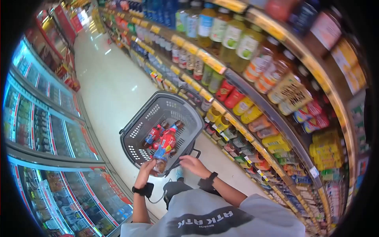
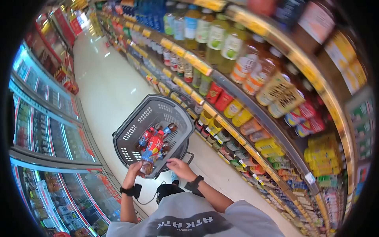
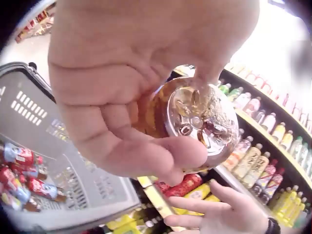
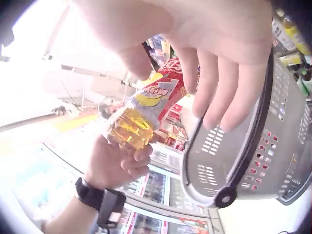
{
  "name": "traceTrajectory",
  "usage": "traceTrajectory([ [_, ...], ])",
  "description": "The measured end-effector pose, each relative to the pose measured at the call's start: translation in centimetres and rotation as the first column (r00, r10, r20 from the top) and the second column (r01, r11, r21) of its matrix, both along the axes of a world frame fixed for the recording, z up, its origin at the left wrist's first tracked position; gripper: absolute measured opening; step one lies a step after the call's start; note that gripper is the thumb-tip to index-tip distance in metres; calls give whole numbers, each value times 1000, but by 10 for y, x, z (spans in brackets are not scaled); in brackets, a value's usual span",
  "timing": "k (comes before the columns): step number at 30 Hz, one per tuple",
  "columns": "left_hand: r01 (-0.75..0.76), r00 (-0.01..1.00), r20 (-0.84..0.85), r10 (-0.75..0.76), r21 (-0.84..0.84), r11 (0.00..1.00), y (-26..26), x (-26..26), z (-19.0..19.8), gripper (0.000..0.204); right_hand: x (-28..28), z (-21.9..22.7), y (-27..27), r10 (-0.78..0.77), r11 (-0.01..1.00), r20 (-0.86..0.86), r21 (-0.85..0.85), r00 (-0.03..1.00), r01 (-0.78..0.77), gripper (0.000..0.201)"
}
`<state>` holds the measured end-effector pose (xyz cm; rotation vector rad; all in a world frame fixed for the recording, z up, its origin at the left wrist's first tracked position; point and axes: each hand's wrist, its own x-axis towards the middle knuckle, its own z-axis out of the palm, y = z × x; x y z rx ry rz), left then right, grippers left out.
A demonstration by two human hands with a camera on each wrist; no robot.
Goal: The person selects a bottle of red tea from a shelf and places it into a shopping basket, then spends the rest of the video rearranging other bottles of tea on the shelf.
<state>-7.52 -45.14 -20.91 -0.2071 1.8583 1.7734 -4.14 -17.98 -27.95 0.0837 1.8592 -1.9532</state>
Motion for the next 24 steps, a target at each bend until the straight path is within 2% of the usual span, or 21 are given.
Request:
traceTrajectory([
  [2,88,995,-66,-80,122,989,21,41,17,51,39,23,20,95,970,162,-236,982,-55,56],
  [3,128,987,-116,-111,157,979,40,63,24,53,60,38,29,113,951,164,-303,980,-59,60],
  [5,146,986,-110,-125,212,966,85,108,30,59,99,70,41,39,927,122,-376,992,10,60],
  [6,175,984,-79,-161,232,957,106,127,30,66,119,71,49,-11,905,121,-421,993,61,59],
  [7,279,960,-88,-266,342,897,121,139,21,71,139,88,67,-45,857,153,-501,987,117,58],
  [9,356,926,-66,-371,475,805,155,161,8,62,175,75,94,-159,773,106,-605,982,190,53],
  [10,396,902,-56,-427,500,770,175,169,13,62,192,88,113,-182,738,131,-637,975,223,57],
  [12,470,850,-52,-524,523,711,213,182,21,60,225,100,145,-328,787,34,-543,944,293,57],
  [13,484,838,-38,-544,511,710,229,188,29,54,239,103,158,-394,803,-21,-495,919,333,57],
  [15,637,767,-173,-617,316,703,259,192,40,44,270,113,173,-534,762,-20,-444,845,470,58],
  [18,744,661,-234,-713,76,664,296,198,57,28,308,105,180,-667,708,-31,-338,745,620,61],
  [19,773,582,-340,-739,-52,633,311,199,65,28,315,101,186,-694,699,-53,-293,718,653,63],
  [20,785,520,-403,-753,-122,607,325,200,67,30,323,108,188,-712,661,18,-321,702,679,69],
  [21,789,450,-462,-764,-195,582,339,200,67,31,328,104,188,-737,656,-47,-285,674,698,70],
  [23,821,403,-469,-786,-195,537,372,199,81,36,334,90,189,-769,639,-183,-212,612,739,73],
  [24,834,382,-472,-795,-195,516,387,197,86,39,335,87,189,-781,624,-194,-224,594,748,74],
])
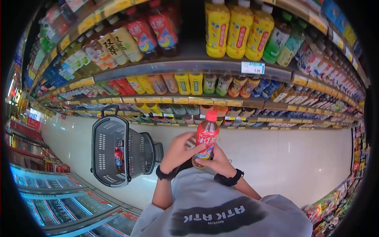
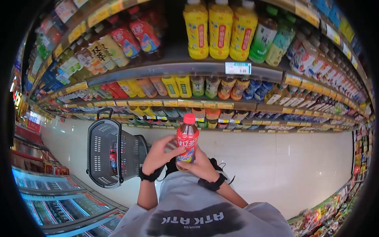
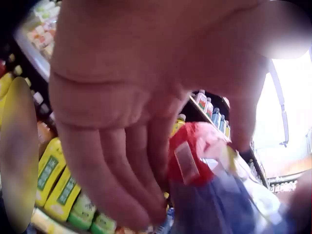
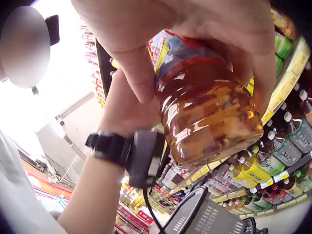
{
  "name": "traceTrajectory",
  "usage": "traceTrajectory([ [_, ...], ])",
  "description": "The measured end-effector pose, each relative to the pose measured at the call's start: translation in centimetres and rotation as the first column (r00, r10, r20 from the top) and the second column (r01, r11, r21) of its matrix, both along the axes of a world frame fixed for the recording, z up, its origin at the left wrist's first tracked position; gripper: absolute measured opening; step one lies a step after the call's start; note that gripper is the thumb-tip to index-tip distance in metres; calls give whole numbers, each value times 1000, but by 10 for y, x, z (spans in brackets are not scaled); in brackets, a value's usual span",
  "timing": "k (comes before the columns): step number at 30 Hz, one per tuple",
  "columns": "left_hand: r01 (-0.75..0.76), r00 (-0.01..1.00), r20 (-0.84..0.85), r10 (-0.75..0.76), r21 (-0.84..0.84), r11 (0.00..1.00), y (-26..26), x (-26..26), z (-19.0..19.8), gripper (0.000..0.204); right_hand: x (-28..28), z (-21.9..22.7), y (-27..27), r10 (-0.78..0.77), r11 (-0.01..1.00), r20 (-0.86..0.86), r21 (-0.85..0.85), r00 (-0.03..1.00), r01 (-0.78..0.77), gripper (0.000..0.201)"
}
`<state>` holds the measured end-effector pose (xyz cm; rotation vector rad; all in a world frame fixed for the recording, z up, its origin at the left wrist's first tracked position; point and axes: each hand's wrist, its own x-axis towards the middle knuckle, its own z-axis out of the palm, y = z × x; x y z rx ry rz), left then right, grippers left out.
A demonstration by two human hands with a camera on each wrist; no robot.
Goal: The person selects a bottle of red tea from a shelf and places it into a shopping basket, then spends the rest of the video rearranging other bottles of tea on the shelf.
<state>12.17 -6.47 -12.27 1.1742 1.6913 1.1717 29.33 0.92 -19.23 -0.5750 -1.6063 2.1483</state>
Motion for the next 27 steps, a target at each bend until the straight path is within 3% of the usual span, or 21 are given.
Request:
traceTrajectory([
  [3,202,941,-262,-213,-67,977,34,-16,3,51,-2,-13,2,-97,994,18,61,995,96,71],
  [6,176,939,-253,-232,-227,958,46,-18,35,62,-5,-11,10,-105,993,91,62,990,100,65],
  [8,71,939,-334,-87,-62,996,43,-16,17,65,-18,-1,13,-171,978,62,130,983,162,63],
  [9,19,925,-381,-14,9,1000,43,-12,14,64,-19,2,16,-156,970,75,202,985,138,54],
  [11,-40,906,-420,42,12,999,39,-9,21,60,-24,-4,25,-80,957,132,286,988,40,59],
  [13,-102,880,-462,109,40,994,35,-15,25,58,-42,-2,22,-163,972,50,181,985,151,60],
  [14,-110,895,-430,120,48,993,32,-22,29,60,-51,1,20,-211,971,17,121,977,207,61],
  [17,-114,903,-396,168,155,981,27,-47,42,62,-78,18,23,-287,896,31,362,957,257,61],
  [23,-107,857,-412,309,444,890,35,-98,80,58,-156,60,42,-360,777,-61,532,931,336,68],
  [27,-40,857,-421,297,521,853,47,-124,110,60,-211,90,58,-395,880,-419,84,818,468,61],
])
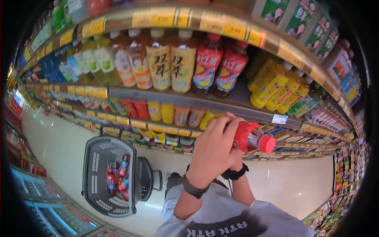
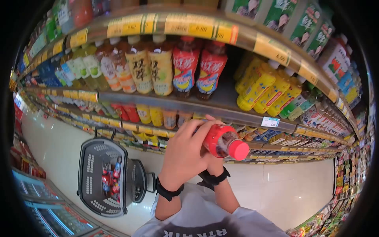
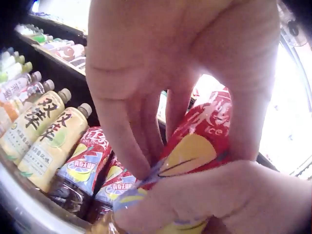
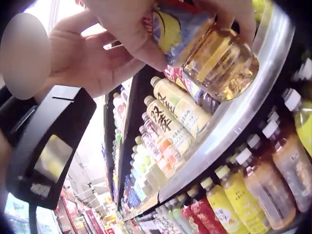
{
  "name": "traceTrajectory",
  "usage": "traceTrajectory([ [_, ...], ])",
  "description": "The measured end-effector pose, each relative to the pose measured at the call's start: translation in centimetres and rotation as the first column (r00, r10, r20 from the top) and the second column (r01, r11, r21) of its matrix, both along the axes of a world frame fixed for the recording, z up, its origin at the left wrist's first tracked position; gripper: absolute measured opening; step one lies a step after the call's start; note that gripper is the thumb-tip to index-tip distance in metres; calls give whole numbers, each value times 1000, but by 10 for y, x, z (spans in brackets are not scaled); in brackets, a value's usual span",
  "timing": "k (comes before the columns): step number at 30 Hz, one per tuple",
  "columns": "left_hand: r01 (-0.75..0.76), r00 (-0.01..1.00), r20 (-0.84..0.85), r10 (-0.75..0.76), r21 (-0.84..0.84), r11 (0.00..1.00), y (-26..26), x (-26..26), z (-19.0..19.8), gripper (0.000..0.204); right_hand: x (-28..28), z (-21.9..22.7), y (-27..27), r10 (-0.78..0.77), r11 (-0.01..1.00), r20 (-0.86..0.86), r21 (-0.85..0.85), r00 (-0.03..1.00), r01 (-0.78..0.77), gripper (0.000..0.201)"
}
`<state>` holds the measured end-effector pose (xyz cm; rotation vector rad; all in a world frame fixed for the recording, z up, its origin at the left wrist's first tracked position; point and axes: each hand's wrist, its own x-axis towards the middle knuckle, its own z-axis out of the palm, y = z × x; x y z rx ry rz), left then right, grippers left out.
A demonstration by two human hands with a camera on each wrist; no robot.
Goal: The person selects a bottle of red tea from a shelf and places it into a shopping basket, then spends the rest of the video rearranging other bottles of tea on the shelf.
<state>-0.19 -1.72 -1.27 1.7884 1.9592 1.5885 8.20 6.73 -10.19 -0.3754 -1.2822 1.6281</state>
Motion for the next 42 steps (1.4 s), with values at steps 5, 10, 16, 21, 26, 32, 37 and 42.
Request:
traceTrajectory([
  [5,46,999,23,-49,91,995,20,-9,24,64,-20,27,18,-192,955,-26,225,981,193,50],
  [10,-33,999,-7,34,113,993,27,-26,24,57,-6,41,57,-97,848,226,528,969,-39,64],
  [16,-64,996,61,62,35,997,18,-62,19,56,-9,63,109,-267,899,450,436,852,51,81],
  [21,-14,989,148,6,55,998,8,-64,24,60,-47,36,131,-340,831,524,556,781,-11,80],
  [26,1,991,133,-16,115,993,5,-67,25,63,-55,40,129,-379,818,517,575,767,17,75],
  [32,-37,989,145,19,125,991,11,-66,27,65,-60,48,132,-385,836,573,548,723,10,75],
  [37,-63,985,166,44,112,992,14,-65,29,67,-66,50,146,-377,833,583,553,720,-12,75],
  [42,-93,989,129,73,152,984,21,-63,31,68,-72,49,156,-360,843,575,537,735,-7,69],
])
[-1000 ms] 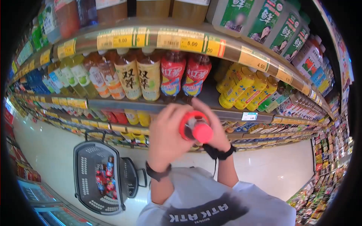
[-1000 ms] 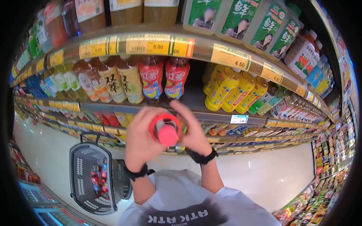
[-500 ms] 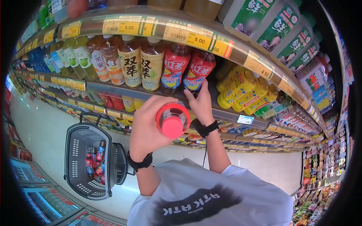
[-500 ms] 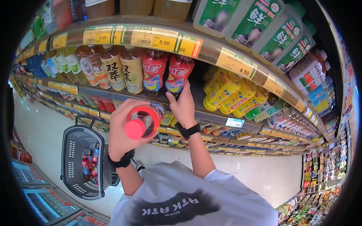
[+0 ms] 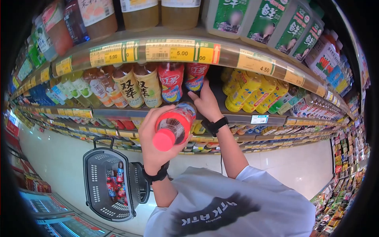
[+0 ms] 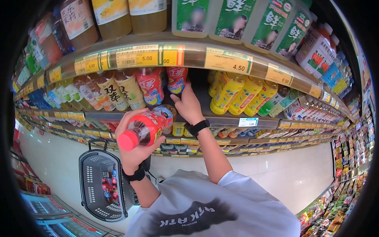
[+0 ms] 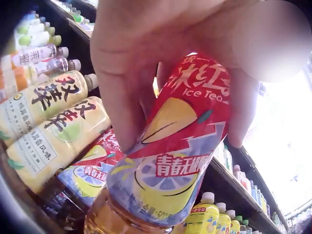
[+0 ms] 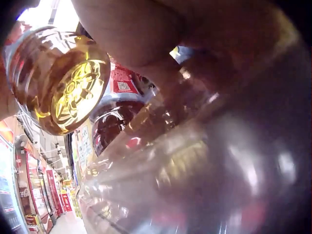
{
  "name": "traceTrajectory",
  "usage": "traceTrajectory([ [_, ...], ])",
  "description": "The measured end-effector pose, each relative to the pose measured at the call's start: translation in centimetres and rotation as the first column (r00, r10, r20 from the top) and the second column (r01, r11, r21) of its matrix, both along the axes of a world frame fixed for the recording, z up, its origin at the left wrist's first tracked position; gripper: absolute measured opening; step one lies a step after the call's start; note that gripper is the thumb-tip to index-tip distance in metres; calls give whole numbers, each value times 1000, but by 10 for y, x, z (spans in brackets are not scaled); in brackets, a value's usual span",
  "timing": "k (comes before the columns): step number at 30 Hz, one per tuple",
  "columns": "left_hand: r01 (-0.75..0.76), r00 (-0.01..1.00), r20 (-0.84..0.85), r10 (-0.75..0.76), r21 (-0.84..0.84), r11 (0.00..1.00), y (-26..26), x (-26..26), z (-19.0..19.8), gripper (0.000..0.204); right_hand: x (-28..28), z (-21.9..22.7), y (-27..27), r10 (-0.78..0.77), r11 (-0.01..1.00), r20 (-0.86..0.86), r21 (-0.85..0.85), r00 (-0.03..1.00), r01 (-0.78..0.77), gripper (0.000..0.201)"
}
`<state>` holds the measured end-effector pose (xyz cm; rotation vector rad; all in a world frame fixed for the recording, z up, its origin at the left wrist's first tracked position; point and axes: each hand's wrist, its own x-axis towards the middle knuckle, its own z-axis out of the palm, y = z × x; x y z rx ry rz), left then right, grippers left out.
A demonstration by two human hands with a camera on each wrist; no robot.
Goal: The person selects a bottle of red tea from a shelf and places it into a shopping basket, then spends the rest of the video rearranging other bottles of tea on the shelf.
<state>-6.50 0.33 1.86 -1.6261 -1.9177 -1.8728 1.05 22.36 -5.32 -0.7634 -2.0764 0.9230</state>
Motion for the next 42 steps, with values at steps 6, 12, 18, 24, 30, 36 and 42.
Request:
traceTrajectory([
  [6,11,1000,-7,-11,9,1000,11,7,-1,69,-8,-10,18,-13,1000,10,15,1000,13,72],
  [12,-23,999,-29,25,69,997,33,16,-8,71,29,-7,18,19,969,-201,-239,979,-68,66],
  [18,1,1000,3,-2,56,998,67,21,-27,70,52,7,-15,198,980,-138,4,971,-199,69],
  [24,9,996,87,-9,4,1000,67,20,-17,73,47,6,-18,158,980,-73,131,985,-148,67],
  [30,32,999,12,-31,-34,999,67,21,-16,73,48,9,-24,142,982,-74,137,987,-131,65],
  [36,31,1000,-2,-31,-32,999,70,20,-15,72,46,5,-20,118,961,-60,257,991,-98,63],
  [42,-5,999,36,6,-38,999,83,22,-26,74,40,-1,-13,83,969,-42,236,996,-71,68],
])
